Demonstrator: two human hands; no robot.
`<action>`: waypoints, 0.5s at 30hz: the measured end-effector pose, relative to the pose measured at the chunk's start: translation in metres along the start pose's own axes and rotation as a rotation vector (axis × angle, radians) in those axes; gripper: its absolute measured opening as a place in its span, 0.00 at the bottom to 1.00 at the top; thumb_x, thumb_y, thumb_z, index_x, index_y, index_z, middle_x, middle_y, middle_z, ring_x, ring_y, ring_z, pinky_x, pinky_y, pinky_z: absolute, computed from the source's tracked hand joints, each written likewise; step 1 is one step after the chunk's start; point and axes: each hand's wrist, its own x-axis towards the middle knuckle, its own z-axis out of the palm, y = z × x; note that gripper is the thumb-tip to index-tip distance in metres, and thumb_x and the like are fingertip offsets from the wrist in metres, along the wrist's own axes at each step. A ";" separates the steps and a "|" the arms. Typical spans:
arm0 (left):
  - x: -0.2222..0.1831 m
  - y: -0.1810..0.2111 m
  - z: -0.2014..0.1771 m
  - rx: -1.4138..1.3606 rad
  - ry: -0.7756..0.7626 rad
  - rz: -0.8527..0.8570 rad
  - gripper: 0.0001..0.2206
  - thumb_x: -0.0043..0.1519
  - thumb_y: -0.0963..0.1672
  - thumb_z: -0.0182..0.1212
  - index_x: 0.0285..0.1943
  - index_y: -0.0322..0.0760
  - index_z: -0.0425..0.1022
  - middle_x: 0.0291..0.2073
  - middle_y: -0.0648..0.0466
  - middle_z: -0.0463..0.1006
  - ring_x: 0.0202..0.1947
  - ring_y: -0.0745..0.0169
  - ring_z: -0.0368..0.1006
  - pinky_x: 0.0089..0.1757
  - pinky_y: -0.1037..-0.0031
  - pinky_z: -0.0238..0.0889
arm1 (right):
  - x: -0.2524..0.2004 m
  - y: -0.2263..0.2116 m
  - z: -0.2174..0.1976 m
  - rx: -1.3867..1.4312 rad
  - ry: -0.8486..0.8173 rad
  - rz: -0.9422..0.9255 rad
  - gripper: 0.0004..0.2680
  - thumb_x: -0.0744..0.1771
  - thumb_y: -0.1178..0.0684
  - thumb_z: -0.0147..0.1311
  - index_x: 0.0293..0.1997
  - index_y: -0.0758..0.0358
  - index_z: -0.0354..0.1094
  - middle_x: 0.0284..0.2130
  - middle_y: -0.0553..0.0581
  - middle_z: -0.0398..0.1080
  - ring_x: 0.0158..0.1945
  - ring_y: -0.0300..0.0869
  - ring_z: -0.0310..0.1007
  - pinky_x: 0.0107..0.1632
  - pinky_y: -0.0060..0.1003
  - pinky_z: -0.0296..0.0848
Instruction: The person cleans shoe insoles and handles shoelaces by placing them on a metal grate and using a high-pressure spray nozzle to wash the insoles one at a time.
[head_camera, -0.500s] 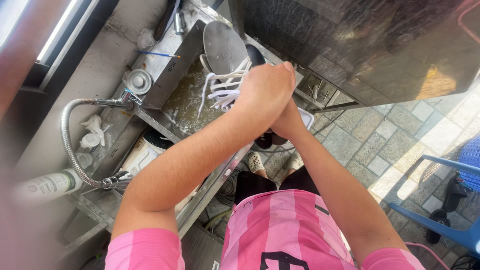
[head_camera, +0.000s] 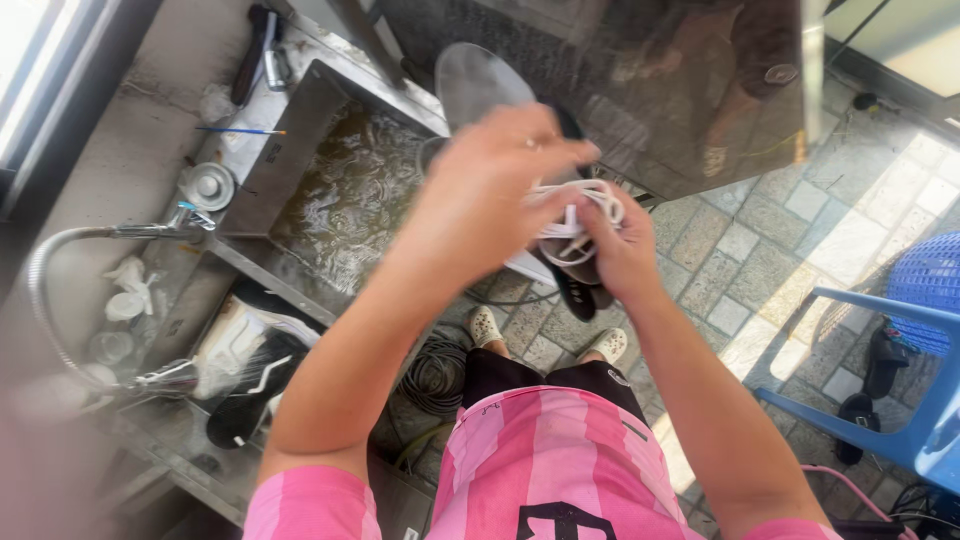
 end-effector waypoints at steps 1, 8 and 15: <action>-0.002 -0.009 -0.002 0.003 0.063 -0.038 0.13 0.60 0.42 0.70 0.54 0.38 0.81 0.44 0.50 0.77 0.49 0.50 0.73 0.50 0.61 0.68 | -0.003 -0.010 -0.018 -0.007 0.012 -0.008 0.05 0.72 0.55 0.52 0.51 0.63 0.71 0.40 0.47 0.75 0.43 0.30 0.73 0.46 0.27 0.72; -0.036 -0.029 0.090 0.096 0.149 -0.578 0.16 0.59 0.38 0.67 0.56 0.33 0.77 0.45 0.48 0.78 0.45 0.52 0.75 0.46 0.63 0.67 | -0.045 -0.075 -0.203 -0.092 0.116 -0.017 0.06 0.72 0.56 0.53 0.53 0.66 0.70 0.40 0.48 0.74 0.43 0.30 0.72 0.47 0.26 0.71; -0.010 0.018 0.281 -0.121 0.211 -0.504 0.30 0.57 0.43 0.71 0.69 0.35 0.67 0.60 0.41 0.70 0.60 0.38 0.64 0.55 0.52 0.60 | -0.083 -0.112 -0.373 -0.106 0.237 0.004 0.09 0.72 0.57 0.54 0.57 0.68 0.70 0.42 0.51 0.75 0.44 0.32 0.73 0.48 0.27 0.73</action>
